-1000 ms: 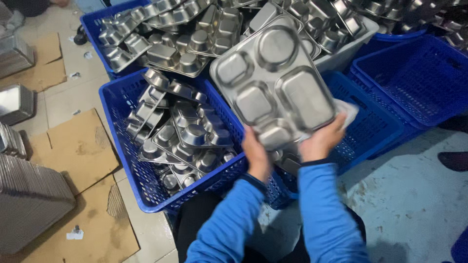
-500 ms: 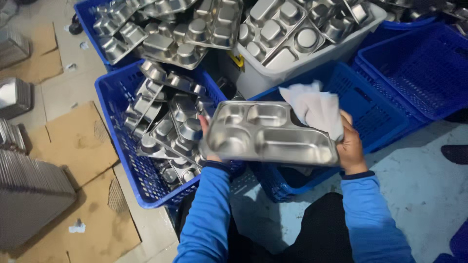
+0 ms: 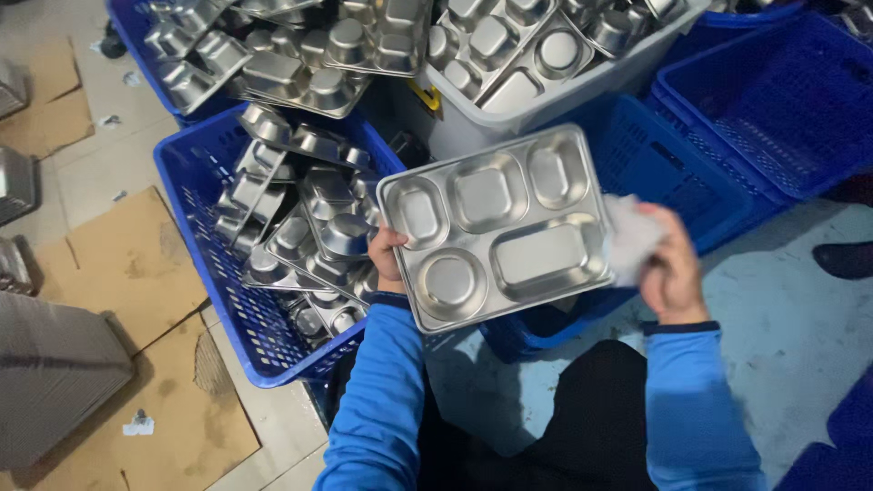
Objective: The person wipes multiple stainless steel compartmentalized trays with a white cloth, handling them one at a time from a blue crate and placing them into another crate. The person repeats this process throughout the clip.
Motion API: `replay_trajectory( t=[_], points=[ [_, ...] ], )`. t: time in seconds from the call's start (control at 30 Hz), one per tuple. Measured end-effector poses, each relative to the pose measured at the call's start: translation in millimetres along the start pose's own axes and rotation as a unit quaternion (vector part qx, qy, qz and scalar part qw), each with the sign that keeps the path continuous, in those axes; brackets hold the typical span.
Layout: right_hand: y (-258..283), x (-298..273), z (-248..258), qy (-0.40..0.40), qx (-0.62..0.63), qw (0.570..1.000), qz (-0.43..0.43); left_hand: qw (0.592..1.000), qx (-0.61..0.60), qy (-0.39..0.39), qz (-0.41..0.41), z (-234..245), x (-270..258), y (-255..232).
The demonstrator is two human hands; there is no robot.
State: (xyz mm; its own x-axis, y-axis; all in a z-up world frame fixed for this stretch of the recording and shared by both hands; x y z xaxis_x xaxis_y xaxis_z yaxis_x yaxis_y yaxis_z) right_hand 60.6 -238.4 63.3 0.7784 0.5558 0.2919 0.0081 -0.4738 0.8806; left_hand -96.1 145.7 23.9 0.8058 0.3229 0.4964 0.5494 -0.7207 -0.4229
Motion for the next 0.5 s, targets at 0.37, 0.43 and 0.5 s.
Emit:
replay_trajectory(
  t=[0.37, 0.43, 0.5],
  points=[
    [49, -52, -22, -0.259, -0.575, 0.773, 0.077, 0.994, 0.106, 0.012, 0.000, -53, 42, 59],
    [58, -52, -54, -0.102, -0.672, 0.727, 0.098, 0.991, 0.135, 0.010, -0.020, -72, 46, 65],
    [54, -52, -86, 0.012, -0.719, 0.693, 0.058, 0.988, 0.154, -0.001, -0.023, -86, 49, 71]
  ],
)
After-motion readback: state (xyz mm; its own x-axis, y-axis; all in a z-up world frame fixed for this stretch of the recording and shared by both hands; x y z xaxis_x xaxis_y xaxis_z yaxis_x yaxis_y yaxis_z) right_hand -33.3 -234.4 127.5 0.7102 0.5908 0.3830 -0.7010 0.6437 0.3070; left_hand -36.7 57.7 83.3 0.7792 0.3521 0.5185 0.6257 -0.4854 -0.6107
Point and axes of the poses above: each hand's wrist, its own x-axis towards the middle knuckle, its own z-axis out of the back of the hand, y = z × x, the point moved 3 cm from there along x, towards the middle knuckle, and after that the axes turned 14 degrees about y, right-handed, at the moved point
